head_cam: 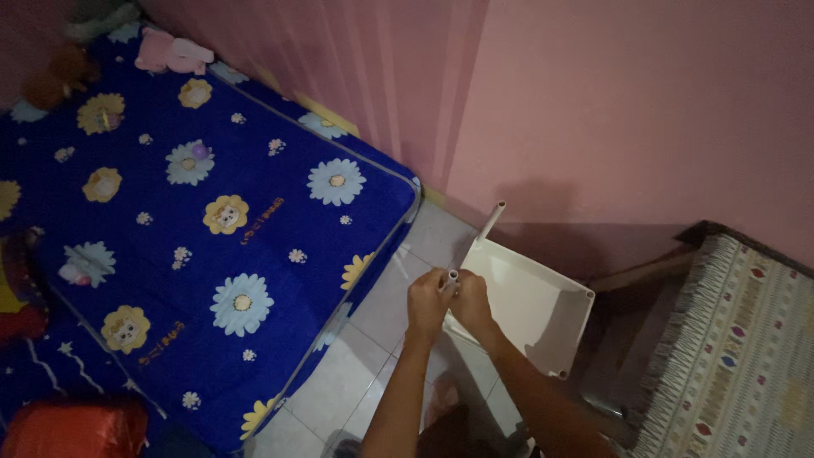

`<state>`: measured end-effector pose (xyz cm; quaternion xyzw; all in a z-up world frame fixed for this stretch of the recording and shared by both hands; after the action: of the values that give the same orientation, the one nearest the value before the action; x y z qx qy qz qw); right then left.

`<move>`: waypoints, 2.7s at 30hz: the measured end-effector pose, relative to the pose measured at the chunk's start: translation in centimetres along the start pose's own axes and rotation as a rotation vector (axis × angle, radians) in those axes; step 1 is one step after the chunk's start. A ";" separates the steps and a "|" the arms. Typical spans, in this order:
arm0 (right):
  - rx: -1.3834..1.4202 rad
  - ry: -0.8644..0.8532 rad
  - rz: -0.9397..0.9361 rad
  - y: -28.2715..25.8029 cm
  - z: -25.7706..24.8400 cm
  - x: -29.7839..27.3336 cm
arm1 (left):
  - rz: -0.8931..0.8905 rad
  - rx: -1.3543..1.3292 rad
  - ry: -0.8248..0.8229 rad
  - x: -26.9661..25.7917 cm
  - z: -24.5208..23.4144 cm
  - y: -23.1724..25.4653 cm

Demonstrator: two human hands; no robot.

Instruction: The person assembles a white plastic storage rack by inserting small plastic connectors into the corners of the bins and attaching white vertical poles. The person handles the bins and poles one at a time, stacking the bins and securing the poles to form the structure.

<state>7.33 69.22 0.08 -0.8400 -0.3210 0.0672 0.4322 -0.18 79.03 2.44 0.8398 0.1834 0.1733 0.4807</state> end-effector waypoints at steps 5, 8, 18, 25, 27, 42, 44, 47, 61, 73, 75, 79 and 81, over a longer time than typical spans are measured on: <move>0.056 -0.021 -0.035 -0.9 -0.9 1.1 | 0.139 -0.144 0.050 0.8 -1.8 2.3; 0.053 -0.028 0.013 0.1 -1.3 1.1 | 0.132 -0.240 0.012 0.8 -1.5 2.6; 0.168 0.065 0.256 2.8 -6.4 0.8 | 0.186 -0.196 -0.024 -0.6 2.1 2.2; 0.140 0.218 0.271 3.0 -13.5 -1.7 | 0.215 -0.125 -0.133 0.1 7.4 4.6; 0.196 0.268 0.271 3.3 -15.7 -2.9 | 0.230 -0.122 -0.145 -0.1 9.1 5.8; 0.231 0.703 0.592 8.9 -28.7 -17.5 | 0.502 -0.245 -0.357 -4.9 22.8 20.9; 0.218 0.729 0.577 9.6 -30.8 -19.1 | 0.530 -0.251 -0.392 -5.9 25.0 22.4; 0.242 0.830 0.576 11.2 -33.3 -22.1 | 0.557 -0.265 -0.463 -7.5 28.1 24.3; 0.370 1.183 0.597 18.8 -42.6 -37.5 | 0.696 -0.349 -0.768 -17.4 41.3 34.3; 0.308 1.402 0.833 22.1 -49.3 -52.4 | 0.732 -0.270 -1.126 -29.2 52.9 39.7; 0.268 1.435 0.932 22.8 -49.9 -55.0 | 0.825 -0.233 -1.088 -31.1 54.1 40.9; 0.225 1.459 0.977 24.5 -51.1 -59.0 | 0.702 -0.160 -1.254 -34.5 58.1 41.0; 0.169 1.455 0.944 25.2 -51.8 -60.5 | 0.705 -0.159 -1.248 -35.8 59.9 41.0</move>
<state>-7.80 -12.90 2.66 -0.6848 0.4228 -0.2903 0.5178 2.38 -1.79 5.43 0.7539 -0.4204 -0.1812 0.4711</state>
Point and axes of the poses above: each hand's wrist, its own x-axis towards the middle knuckle, its own z-axis out of the palm, y = z × x, the point moved 9 cm from there along x, towards the middle knuckle, and after that the axes turned 7 degrees about -y, right-handed, at the moved point
